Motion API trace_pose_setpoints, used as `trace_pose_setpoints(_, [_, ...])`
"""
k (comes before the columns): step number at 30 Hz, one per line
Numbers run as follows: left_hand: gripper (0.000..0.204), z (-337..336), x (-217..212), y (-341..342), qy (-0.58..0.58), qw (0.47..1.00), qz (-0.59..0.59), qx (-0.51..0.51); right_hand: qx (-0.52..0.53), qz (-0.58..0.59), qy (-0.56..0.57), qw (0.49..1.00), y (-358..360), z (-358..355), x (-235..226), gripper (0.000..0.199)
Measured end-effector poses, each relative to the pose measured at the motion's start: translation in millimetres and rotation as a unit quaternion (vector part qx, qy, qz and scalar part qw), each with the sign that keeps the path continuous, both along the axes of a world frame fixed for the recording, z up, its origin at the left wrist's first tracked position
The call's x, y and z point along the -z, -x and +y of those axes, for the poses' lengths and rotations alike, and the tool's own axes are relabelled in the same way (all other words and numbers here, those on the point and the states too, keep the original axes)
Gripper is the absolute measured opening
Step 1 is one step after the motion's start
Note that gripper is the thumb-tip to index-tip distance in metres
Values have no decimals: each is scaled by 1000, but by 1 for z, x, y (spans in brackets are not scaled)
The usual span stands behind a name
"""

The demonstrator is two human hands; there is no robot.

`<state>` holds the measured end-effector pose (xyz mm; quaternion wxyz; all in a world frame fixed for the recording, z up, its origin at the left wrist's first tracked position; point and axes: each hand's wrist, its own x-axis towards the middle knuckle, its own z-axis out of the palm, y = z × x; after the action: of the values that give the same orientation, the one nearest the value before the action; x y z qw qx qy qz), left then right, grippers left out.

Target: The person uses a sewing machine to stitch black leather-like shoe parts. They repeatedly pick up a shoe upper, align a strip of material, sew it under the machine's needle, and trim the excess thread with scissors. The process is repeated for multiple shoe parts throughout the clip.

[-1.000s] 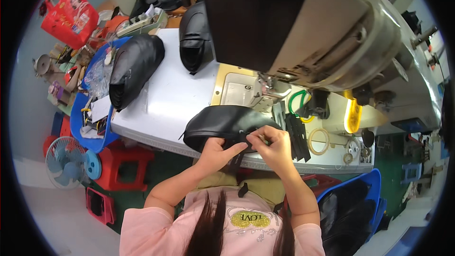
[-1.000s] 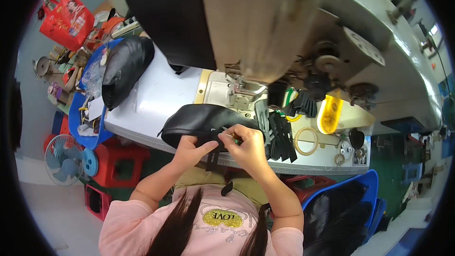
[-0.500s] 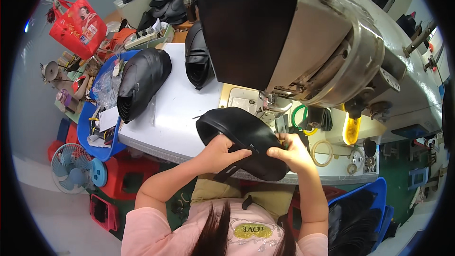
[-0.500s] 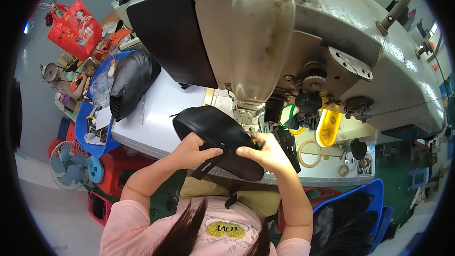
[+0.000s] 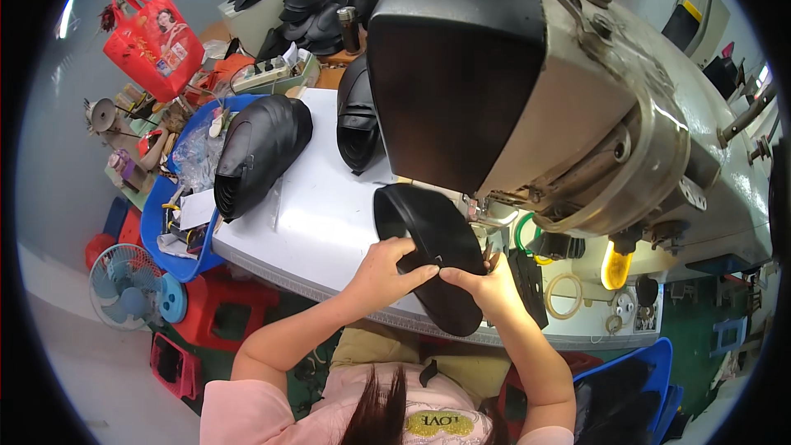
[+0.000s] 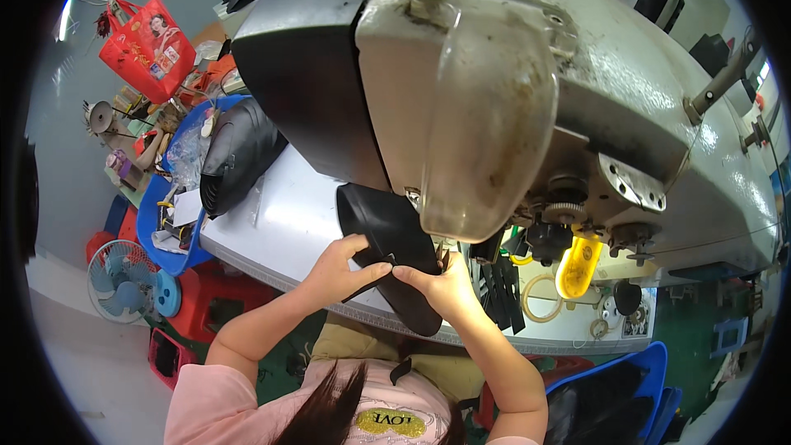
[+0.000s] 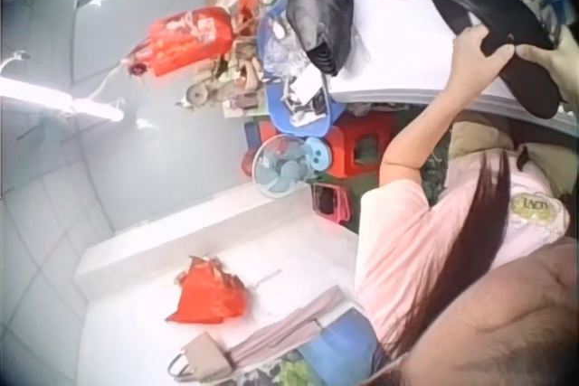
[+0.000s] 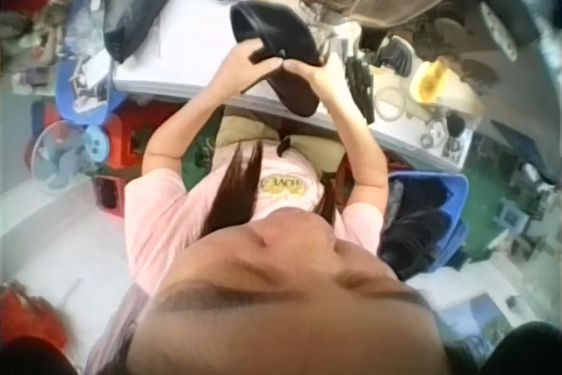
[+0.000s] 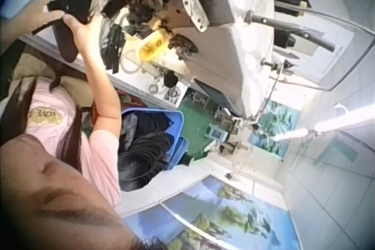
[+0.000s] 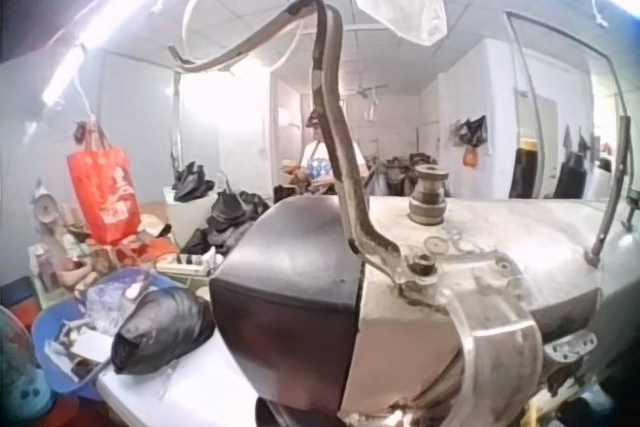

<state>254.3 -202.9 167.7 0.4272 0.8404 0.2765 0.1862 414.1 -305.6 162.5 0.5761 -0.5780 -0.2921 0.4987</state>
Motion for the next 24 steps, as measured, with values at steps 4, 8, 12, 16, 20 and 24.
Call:
trace_pose_setpoints(4, [23, -2, -5, 6, 109, 992, -52, -19, -19, 66, -29, 997, 2, 10, 7, 49])
trace_pose_setpoints(8, [22, 1, -13, 3, 116, 990, -76, -32, -10, 80, -31, 996, 1, 17, 0, 59])
trace_pose_setpoints(12, [22, 11, -13, -7, 154, 985, -65, -32, -4, -52, -27, 998, -10, 18, 7, 55])
trace_pose_setpoints(16, [20, 17, 16, -22, 305, 941, -146, -20, 4, -182, 38, 983, -25, -1, -1, 31])
trace_pose_setpoints(20, [20, 31, 8, -41, 303, 948, -94, 15, 38, -101, -63, 992, -35, -14, 15, 39])
trace_pose_setpoints(24, [26, 56, -45, -71, 347, 933, -50, 83, 186, -23, -69, 980, -27, -3, 22, 38])
